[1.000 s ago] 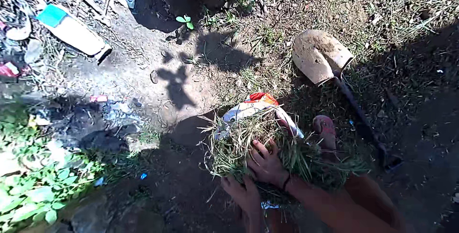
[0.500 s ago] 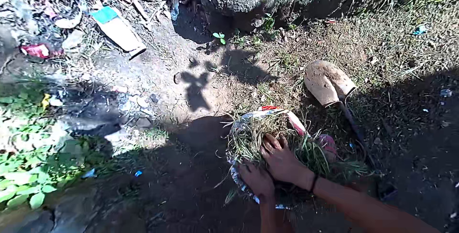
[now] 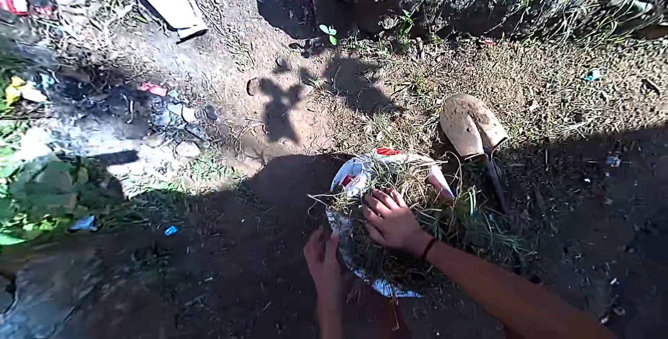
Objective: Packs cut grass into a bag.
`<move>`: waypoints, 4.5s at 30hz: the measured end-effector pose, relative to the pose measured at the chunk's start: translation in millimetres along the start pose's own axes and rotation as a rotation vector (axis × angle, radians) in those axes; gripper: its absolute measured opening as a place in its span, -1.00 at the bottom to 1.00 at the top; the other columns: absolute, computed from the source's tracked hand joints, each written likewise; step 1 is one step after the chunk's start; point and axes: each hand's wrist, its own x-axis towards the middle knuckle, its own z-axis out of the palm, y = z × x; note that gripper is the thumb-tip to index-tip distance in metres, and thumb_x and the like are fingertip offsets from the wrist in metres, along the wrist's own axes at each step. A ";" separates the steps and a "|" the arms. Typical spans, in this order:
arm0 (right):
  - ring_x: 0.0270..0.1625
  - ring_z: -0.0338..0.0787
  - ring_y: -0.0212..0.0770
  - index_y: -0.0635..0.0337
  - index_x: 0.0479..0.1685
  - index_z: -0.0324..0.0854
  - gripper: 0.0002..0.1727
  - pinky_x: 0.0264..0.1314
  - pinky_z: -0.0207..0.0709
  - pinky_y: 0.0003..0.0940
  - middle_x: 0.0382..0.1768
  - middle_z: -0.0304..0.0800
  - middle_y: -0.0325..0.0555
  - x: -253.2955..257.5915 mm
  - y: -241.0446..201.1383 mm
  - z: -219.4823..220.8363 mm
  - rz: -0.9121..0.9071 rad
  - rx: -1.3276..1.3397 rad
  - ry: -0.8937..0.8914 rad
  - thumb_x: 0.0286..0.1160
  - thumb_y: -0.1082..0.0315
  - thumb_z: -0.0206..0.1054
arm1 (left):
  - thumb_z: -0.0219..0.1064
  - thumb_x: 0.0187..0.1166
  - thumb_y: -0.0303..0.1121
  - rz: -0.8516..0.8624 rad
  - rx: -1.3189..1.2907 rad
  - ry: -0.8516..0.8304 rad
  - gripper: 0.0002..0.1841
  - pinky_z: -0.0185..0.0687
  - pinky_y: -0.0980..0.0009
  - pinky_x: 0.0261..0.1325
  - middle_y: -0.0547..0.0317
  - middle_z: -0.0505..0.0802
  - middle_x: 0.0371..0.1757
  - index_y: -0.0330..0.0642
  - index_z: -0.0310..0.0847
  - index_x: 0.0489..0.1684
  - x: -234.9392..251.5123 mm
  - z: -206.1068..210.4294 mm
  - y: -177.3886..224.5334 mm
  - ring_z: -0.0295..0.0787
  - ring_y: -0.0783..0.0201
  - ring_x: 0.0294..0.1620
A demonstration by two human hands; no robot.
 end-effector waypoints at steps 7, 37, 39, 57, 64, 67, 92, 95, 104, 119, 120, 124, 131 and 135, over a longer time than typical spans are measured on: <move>0.44 0.73 0.26 0.05 0.18 0.80 -0.49 0.43 0.47 0.40 0.31 0.83 0.09 -8.4 7.4 9.9 -0.051 -0.079 0.098 0.69 -0.01 0.01 | 0.17 0.80 -0.17 -0.295 -0.058 -0.100 -0.54 0.57 0.14 0.30 -0.22 0.73 0.20 -0.44 0.50 0.39 16.3 25.4 -11.0 0.67 0.13 0.18; 0.46 0.69 0.15 0.14 0.09 0.82 -0.66 0.51 0.48 0.19 0.24 0.83 0.09 -5.7 -15.8 -86.1 0.142 0.203 -0.061 0.63 0.13 0.26 | -0.19 0.91 -0.10 -0.268 -0.157 -0.046 -0.52 0.75 0.37 0.08 0.18 0.81 0.02 -0.25 0.53 0.35 -23.1 11.6 44.5 0.78 0.45 -0.01; 0.56 0.62 0.17 0.14 0.23 0.78 -0.54 0.57 0.48 0.18 0.32 0.79 0.11 -25.5 10.0 -59.0 0.211 0.086 0.133 0.66 0.02 0.21 | -0.17 0.90 -0.10 -0.259 -0.146 0.001 -0.53 0.71 0.41 0.08 0.19 0.78 -0.01 -0.27 0.54 0.32 -32.5 24.5 43.4 0.75 0.48 -0.03; 0.62 0.42 0.58 0.42 0.35 0.64 -0.61 0.70 0.05 0.53 0.50 0.54 0.52 -4.5 4.6 57.1 0.274 0.608 -0.027 0.67 0.38 0.19 | 0.00 0.85 -0.24 -0.167 0.171 0.143 -0.56 0.60 0.48 0.11 0.01 0.68 0.05 -0.48 0.41 0.41 -60.0 39.8 62.1 0.64 0.51 -0.05; 0.86 0.17 0.15 0.20 0.50 0.62 -0.54 0.91 -0.17 0.17 0.71 0.39 0.22 -2.0 -5.2 -48.3 0.514 0.602 0.064 0.73 0.26 0.12 | 0.03 0.83 -0.02 0.080 0.999 0.081 -0.34 0.21 -0.37 0.61 -0.64 0.55 0.49 -0.55 0.44 0.52 -0.4 7.3 104.3 0.39 -0.48 0.61; 0.47 0.70 0.20 0.22 0.16 0.82 -0.58 0.56 0.48 0.16 0.29 0.81 0.18 -45.3 20.7 -76.5 0.626 0.286 0.510 0.43 0.16 0.37 | 0.32 0.62 0.04 0.346 1.020 0.118 -0.20 0.07 -0.50 0.59 -0.75 0.39 0.58 -0.53 0.33 0.61 42.8 43.3 125.7 0.17 -0.71 0.63; 0.79 0.27 0.33 0.46 0.71 0.27 -0.34 0.81 0.09 0.18 0.73 0.28 0.38 -125.5 37.3 27.7 0.331 0.187 -0.297 0.56 0.50 0.25 | 0.45 0.49 -0.33 0.305 0.779 -0.264 -0.48 0.58 0.51 0.25 -0.11 0.75 0.02 -0.66 0.46 0.20 24.7 74.5 74.2 0.66 0.50 0.06; 0.81 0.26 0.29 0.43 0.77 0.18 -0.28 0.82 0.09 0.15 0.76 0.24 0.37 -123.7 31.4 23.8 0.378 0.236 -0.249 0.55 0.54 0.24 | 0.46 0.49 -0.34 0.292 0.804 -0.262 -0.46 0.58 0.56 0.24 -0.09 0.74 0.05 -0.63 0.42 0.27 19.4 73.8 83.9 0.66 0.54 0.07; 0.59 0.47 0.26 0.30 0.42 0.61 -0.45 0.60 0.38 0.23 0.47 0.57 0.27 -171.7 94.7 -66.4 1.108 0.847 0.053 0.74 0.01 0.21 | 0.28 0.68 -0.31 0.071 0.591 -0.156 -0.36 0.59 0.44 0.29 -0.05 0.63 0.39 -0.39 0.16 0.69 35.4 10.5 65.4 0.62 0.46 0.22; 0.26 0.71 0.30 0.49 0.12 0.66 -0.46 0.43 0.42 0.28 0.10 0.74 0.40 -138.3 108.8 -66.9 0.774 0.994 -0.482 0.80 0.03 0.19 | -0.11 0.89 -0.02 -0.207 0.190 0.012 -0.54 0.80 0.40 0.02 0.29 0.80 0.05 -0.11 0.34 0.53 -19.2 3.9 33.5 0.79 0.53 -0.03; 0.18 0.72 0.29 0.50 0.03 0.67 -0.48 0.36 0.44 0.26 0.00 0.75 0.39 -135.9 103.3 -79.1 0.699 0.972 -0.471 0.80 0.06 0.20 | -0.14 0.90 -0.02 -0.186 0.193 0.026 -0.54 0.81 0.41 0.00 0.31 0.80 -0.01 -0.13 0.36 0.50 -19.8 3.0 34.2 0.80 0.54 -0.07; 0.02 0.74 0.32 0.56 -0.22 0.66 -0.60 0.22 0.46 0.27 -0.20 0.74 0.39 -131.4 77.6 -134.4 0.516 0.922 -0.455 0.72 0.25 0.27 | -0.10 0.90 -0.10 -0.102 0.264 0.135 -0.57 0.78 0.50 -0.15 0.35 0.76 -0.22 -0.28 0.44 0.32 -43.1 -1.6 50.8 0.77 0.62 -0.28; -0.05 0.79 0.33 0.51 -0.22 0.70 -0.68 0.13 0.52 0.29 -0.27 0.79 0.36 -183.7 79.5 -164.0 0.625 0.816 -0.421 0.64 0.32 0.27 | -0.09 0.87 -0.28 -0.046 0.222 0.024 -0.69 0.72 0.58 0.12 0.47 0.75 -0.09 -0.28 0.45 0.27 -95.5 8.8 59.9 0.74 0.71 -0.08; 0.28 0.72 0.28 0.41 0.18 0.69 -0.42 0.44 0.44 0.31 0.13 0.76 0.36 -190.1 119.5 -158.0 0.697 0.882 -0.572 0.66 -0.04 0.35 | -0.22 0.77 0.27 -0.205 -0.216 -0.131 -0.33 0.74 0.19 0.34 0.34 0.80 0.28 -0.02 0.23 0.62 -87.9 18.3 22.7 0.76 0.39 0.30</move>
